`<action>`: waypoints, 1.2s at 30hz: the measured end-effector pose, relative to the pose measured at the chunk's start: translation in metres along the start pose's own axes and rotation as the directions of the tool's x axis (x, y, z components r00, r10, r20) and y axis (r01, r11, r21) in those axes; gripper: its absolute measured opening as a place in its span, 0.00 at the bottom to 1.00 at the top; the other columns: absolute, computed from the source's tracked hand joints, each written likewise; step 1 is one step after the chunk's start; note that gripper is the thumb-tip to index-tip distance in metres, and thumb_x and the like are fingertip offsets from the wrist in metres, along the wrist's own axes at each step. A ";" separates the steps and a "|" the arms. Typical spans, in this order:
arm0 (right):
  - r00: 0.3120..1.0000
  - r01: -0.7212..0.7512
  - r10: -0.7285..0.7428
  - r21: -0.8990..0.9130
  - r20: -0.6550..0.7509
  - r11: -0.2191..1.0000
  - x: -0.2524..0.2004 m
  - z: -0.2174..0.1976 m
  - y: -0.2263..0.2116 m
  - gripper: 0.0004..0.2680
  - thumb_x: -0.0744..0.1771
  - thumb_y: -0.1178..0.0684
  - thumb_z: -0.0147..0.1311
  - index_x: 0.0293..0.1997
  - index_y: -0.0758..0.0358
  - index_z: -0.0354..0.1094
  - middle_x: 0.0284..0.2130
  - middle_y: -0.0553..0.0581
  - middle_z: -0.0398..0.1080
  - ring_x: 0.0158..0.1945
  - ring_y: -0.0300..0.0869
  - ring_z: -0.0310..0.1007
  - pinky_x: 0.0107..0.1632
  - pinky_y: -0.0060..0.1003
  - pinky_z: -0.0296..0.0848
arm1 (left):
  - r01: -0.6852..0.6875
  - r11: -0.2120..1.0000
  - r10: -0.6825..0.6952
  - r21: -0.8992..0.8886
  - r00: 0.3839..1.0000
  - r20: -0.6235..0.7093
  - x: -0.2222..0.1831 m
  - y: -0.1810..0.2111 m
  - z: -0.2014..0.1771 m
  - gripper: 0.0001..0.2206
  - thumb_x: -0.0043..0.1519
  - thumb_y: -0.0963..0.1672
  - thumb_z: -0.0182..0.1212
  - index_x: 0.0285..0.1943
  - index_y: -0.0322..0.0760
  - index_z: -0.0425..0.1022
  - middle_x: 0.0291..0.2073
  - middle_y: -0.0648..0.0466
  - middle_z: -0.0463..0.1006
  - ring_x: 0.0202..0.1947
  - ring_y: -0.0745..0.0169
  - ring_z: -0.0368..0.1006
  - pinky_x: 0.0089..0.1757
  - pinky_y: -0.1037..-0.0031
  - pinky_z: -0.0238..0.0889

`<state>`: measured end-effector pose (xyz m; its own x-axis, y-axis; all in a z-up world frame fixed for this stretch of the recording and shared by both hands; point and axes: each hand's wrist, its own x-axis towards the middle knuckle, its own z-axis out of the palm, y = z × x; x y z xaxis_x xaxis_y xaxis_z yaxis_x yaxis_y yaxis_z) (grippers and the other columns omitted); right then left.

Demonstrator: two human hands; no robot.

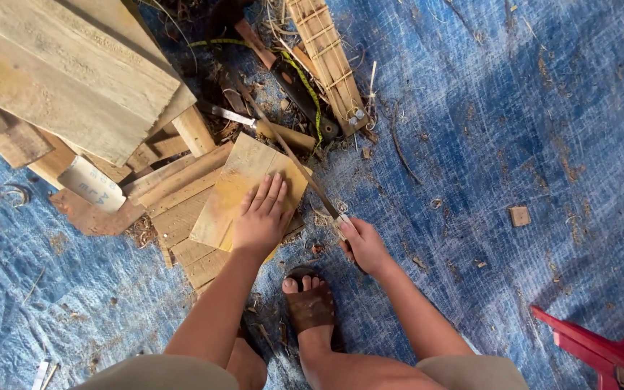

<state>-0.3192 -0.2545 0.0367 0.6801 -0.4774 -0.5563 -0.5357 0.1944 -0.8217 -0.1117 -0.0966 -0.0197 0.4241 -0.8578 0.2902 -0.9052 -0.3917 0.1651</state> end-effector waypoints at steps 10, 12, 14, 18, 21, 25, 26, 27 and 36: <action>0.999 -0.030 0.031 -0.031 0.017 0.999 -0.029 -0.025 0.020 0.15 0.74 0.44 0.41 0.39 0.67 0.68 0.17 0.56 0.61 0.19 0.40 0.63 0.21 0.36 0.65 | 0.032 0.999 -0.032 -0.026 0.999 -0.026 0.001 0.005 -0.009 0.28 0.67 0.55 0.51 0.76 0.47 0.63 0.76 0.58 0.60 0.76 0.63 0.53 0.68 0.65 0.43; 0.999 -0.030 0.031 -0.065 0.009 0.997 -0.046 -0.031 0.013 0.18 0.73 0.42 0.42 0.33 0.66 0.69 0.11 0.58 0.62 0.13 0.41 0.60 0.19 0.36 0.62 | 0.042 0.998 -0.041 -0.042 0.999 0.028 0.000 0.003 -0.012 0.29 0.67 0.55 0.50 0.77 0.47 0.61 0.76 0.59 0.59 0.76 0.63 0.51 0.68 0.65 0.42; 1.000 -0.030 0.030 -0.061 -0.005 0.998 -0.051 -0.038 0.028 0.16 0.73 0.44 0.42 0.35 0.66 0.69 0.12 0.58 0.61 0.14 0.41 0.59 0.20 0.37 0.62 | 0.029 0.998 -0.029 -0.052 1.000 -0.008 0.004 0.000 -0.012 0.28 0.67 0.55 0.52 0.76 0.46 0.62 0.76 0.58 0.60 0.75 0.63 0.53 0.68 0.65 0.44; 0.999 -0.008 0.011 0.057 -0.043 0.998 -0.047 -0.033 0.047 0.16 0.73 0.43 0.40 0.40 0.67 0.68 0.15 0.59 0.60 0.15 0.42 0.60 0.21 0.40 0.63 | 0.007 0.997 -0.017 -0.075 0.992 -0.127 0.005 0.002 -0.016 0.25 0.66 0.54 0.56 0.71 0.46 0.69 0.71 0.58 0.67 0.72 0.63 0.60 0.67 0.67 0.49; 0.999 0.034 -0.029 0.120 -0.041 0.992 -0.031 -0.016 0.011 0.14 0.73 0.46 0.37 0.40 0.66 0.66 0.15 0.59 0.60 0.14 0.41 0.61 0.20 0.37 0.63 | -0.004 0.998 -0.009 -0.066 0.979 -0.203 0.003 0.000 -0.004 0.23 0.65 0.54 0.57 0.67 0.49 0.73 0.68 0.59 0.72 0.70 0.64 0.64 0.66 0.69 0.53; 0.999 0.031 -0.030 0.057 -0.021 0.998 -0.016 -0.010 -0.001 0.14 0.73 0.47 0.39 0.41 0.67 0.68 0.16 0.60 0.62 0.15 0.42 0.62 0.22 0.38 0.63 | -0.010 0.998 -0.006 -0.067 0.974 -0.227 0.001 -0.001 0.001 0.22 0.65 0.54 0.58 0.66 0.49 0.74 0.66 0.59 0.74 0.68 0.64 0.67 0.65 0.70 0.55; 0.999 0.039 -0.039 0.033 -0.009 0.999 -0.012 -0.008 0.002 0.14 0.73 0.47 0.40 0.40 0.67 0.68 0.16 0.60 0.62 0.15 0.42 0.63 0.21 0.37 0.63 | -0.013 0.997 -0.005 -0.079 0.973 -0.232 0.002 -0.001 0.000 0.21 0.65 0.53 0.59 0.66 0.48 0.74 0.66 0.58 0.74 0.68 0.63 0.67 0.65 0.70 0.55; 0.999 0.047 -0.047 0.010 0.003 0.999 -0.008 -0.006 0.004 0.14 0.73 0.46 0.41 0.39 0.67 0.69 0.15 0.59 0.63 0.14 0.41 0.63 0.21 0.36 0.63 | -0.017 0.996 -0.005 -0.090 0.972 -0.236 0.002 -0.001 -0.001 0.21 0.64 0.52 0.59 0.66 0.47 0.75 0.66 0.57 0.74 0.68 0.62 0.67 0.65 0.69 0.55; 0.998 0.048 -0.046 -0.042 0.034 0.998 -0.013 -0.006 0.007 0.15 0.73 0.45 0.40 0.39 0.67 0.68 0.14 0.56 0.61 0.14 0.38 0.58 0.20 0.35 0.60 | -0.003 0.994 -0.021 -0.108 0.974 -0.225 0.003 0.000 -0.003 0.21 0.65 0.52 0.59 0.65 0.47 0.75 0.66 0.57 0.74 0.68 0.63 0.67 0.64 0.69 0.55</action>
<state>-0.3345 -0.2519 0.0387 0.7208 -0.4568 -0.5214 -0.5233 0.1347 -0.8414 -0.1104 -0.0985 -0.0156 0.4387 -0.7523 0.4915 -0.8982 -0.3508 0.2648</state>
